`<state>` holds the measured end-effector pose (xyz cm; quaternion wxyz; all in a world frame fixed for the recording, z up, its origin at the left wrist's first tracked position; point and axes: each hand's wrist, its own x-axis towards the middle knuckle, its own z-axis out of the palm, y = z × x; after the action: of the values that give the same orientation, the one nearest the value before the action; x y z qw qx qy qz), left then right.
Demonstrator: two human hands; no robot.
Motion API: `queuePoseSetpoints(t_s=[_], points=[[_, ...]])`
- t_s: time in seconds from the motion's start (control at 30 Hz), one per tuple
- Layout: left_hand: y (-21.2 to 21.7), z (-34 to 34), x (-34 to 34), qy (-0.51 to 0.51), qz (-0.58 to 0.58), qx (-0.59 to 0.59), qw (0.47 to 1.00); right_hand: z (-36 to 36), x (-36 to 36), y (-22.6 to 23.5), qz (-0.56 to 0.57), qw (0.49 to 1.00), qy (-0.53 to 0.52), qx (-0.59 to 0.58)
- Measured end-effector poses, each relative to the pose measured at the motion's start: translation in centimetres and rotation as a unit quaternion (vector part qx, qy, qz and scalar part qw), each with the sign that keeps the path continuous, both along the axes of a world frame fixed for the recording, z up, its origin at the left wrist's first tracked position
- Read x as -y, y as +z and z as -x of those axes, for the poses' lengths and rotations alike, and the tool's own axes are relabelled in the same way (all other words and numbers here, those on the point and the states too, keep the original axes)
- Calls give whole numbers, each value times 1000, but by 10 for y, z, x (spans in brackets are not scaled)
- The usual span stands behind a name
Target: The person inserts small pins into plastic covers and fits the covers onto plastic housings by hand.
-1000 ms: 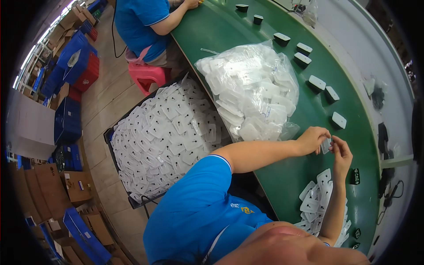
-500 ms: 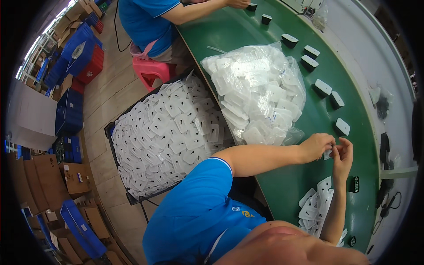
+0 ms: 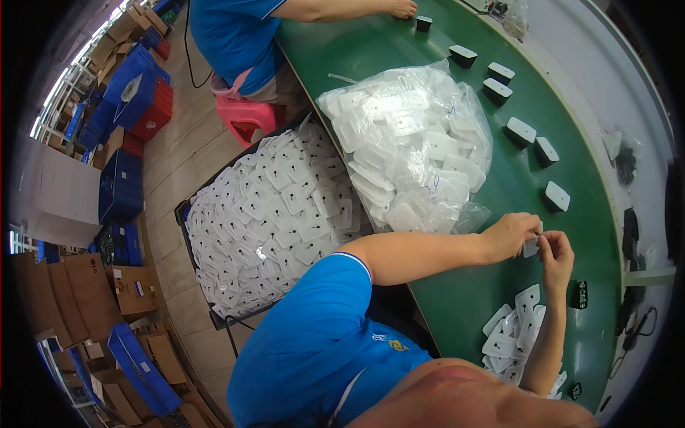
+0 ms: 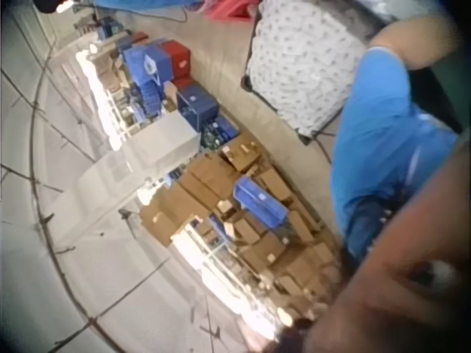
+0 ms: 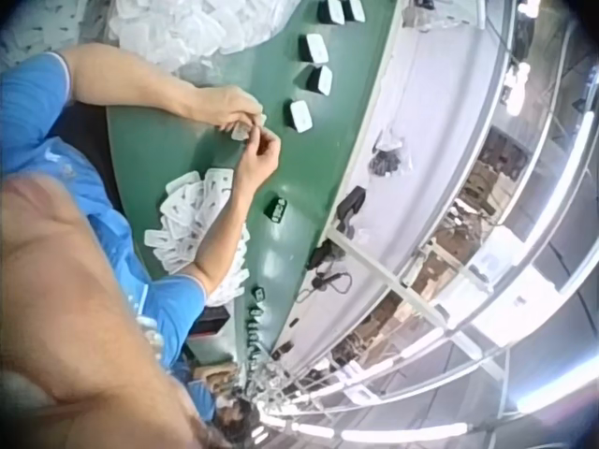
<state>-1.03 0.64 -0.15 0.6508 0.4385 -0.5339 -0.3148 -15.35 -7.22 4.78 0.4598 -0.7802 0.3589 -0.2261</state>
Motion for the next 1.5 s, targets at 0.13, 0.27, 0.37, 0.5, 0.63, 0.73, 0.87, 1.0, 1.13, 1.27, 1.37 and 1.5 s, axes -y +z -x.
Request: queuePoseSetpoints(t_s=[0.13, 0.27, 0.37, 0.5, 0.63, 0.73, 0.87, 1.0, 1.13, 1.27, 1.37, 1.5], points=[[-7, 0, 0, -15, -18, -34, 999, -3, -8, -1, 25, 1000, -7, -8], [8, 3, -1, -25, -90, -130, 987, 5, -4, -5, 85, 996, -32, 17], [-9, 0, 12, -41, -122, -201, 971, 1, -7, 1, 117, 991, -57, 12], [-13, -6, 14, -64, -121, -241, 961, -8, -11, 3, 131, 989, -66, 7], [-4, -5, 12, -89, -132, -247, 956, -8, -9, 2, 141, 987, -80, -15], [2, -2, 12, -101, -139, -243, 955, -8, -10, 4, 137, 985, -86, -56], [4, -1, 11, -91, -132, -234, 959, -9, -10, 4, 144, 984, -88, -67], [2, -4, 9, -70, -115, -242, 961, -18, -8, 2, 139, 986, -74, -56], [-12, -11, 12, 26, -56, -135, 989, -30, -10, -3, 159, 983, -65, -59], [-3, 1, 13, 81, -36, -90, 992, -20, -12, -14, 162, 984, -74, 5], [-2, -4, 4, 90, -27, -110, 989, -25, -12, -15, 96, 993, -61, 6], [1, -3, 1, 69, -8, -109, 992, -15, -6, -14, -18, 995, -100, 3]])
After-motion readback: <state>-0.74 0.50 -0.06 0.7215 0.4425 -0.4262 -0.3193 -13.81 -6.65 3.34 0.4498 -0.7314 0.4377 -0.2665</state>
